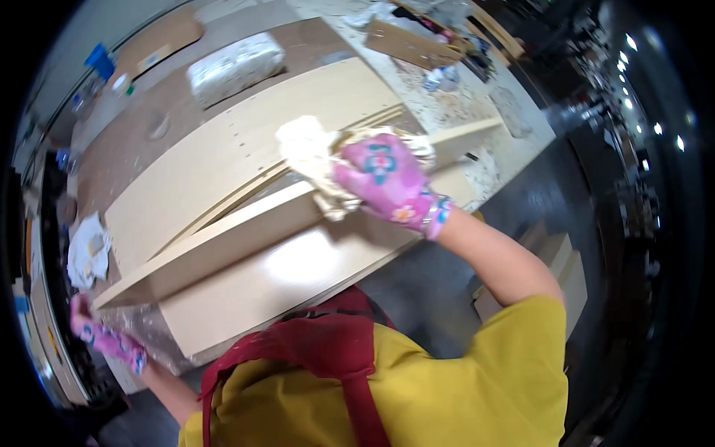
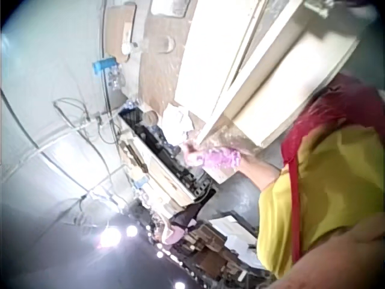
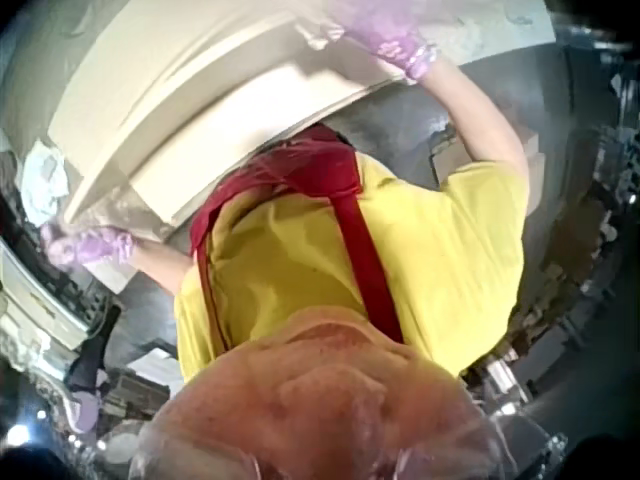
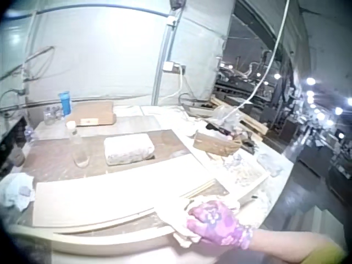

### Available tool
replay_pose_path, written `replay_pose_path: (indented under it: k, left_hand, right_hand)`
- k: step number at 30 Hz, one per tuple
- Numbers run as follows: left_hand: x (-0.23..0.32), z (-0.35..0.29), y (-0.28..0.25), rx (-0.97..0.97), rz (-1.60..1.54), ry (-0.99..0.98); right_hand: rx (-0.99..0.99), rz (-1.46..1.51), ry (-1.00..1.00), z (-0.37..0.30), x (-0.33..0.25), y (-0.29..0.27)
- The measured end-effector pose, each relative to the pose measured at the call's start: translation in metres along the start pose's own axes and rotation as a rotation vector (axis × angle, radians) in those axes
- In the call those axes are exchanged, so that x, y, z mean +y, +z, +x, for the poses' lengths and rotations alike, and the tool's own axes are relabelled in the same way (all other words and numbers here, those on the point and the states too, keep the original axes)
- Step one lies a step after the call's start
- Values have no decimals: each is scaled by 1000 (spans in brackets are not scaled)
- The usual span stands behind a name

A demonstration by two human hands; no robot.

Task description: The person wipes multiple light-colored wooden panels on a workbench using a cloth. They pour liquid from a bottle onto the cloth and repeatedly wipe the panels' surfaces and edges. The person also stacks and repositions the panels during the process.

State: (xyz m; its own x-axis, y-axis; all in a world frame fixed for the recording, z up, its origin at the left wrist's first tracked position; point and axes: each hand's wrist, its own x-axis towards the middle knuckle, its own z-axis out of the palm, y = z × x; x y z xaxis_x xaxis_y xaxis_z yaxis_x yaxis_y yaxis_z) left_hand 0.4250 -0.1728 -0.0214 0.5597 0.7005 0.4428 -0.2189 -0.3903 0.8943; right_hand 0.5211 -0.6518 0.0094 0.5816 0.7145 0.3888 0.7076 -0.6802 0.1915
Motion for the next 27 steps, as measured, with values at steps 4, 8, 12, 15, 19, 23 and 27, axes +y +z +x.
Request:
replay_pose_path:
  k: [4, 8, 12, 15, 19, 23, 27]
  left_hand:
    - [77, -49, 92, -724, 310, 463]
    - [72, -66, 147, -887, 776, 623]
    - [64, -69, 140, -782, 868, 685]
    - [58, -71, 148, -747, 823, 739]
    - [59, -74, 152, -743, 848, 741]
    - [57, -73, 145, -768, 847, 749]
    - [53, -71, 145, -736, 850, 770]
  right_hand:
    - [-60, 83, 100, 26, -20, 2]
    - [-42, 178, 40, 33, -19, 10]
    - [-84, -137, 255, -44, 77, 12]
    - [112, -180, 371, -144, 171, 9]
    - [316, 528, 1030, -207, 226, 2]
    - [1015, 1396, 1311, -202, 208, 20]
    - [1043, 1866, 1154, -206, 181, 134]
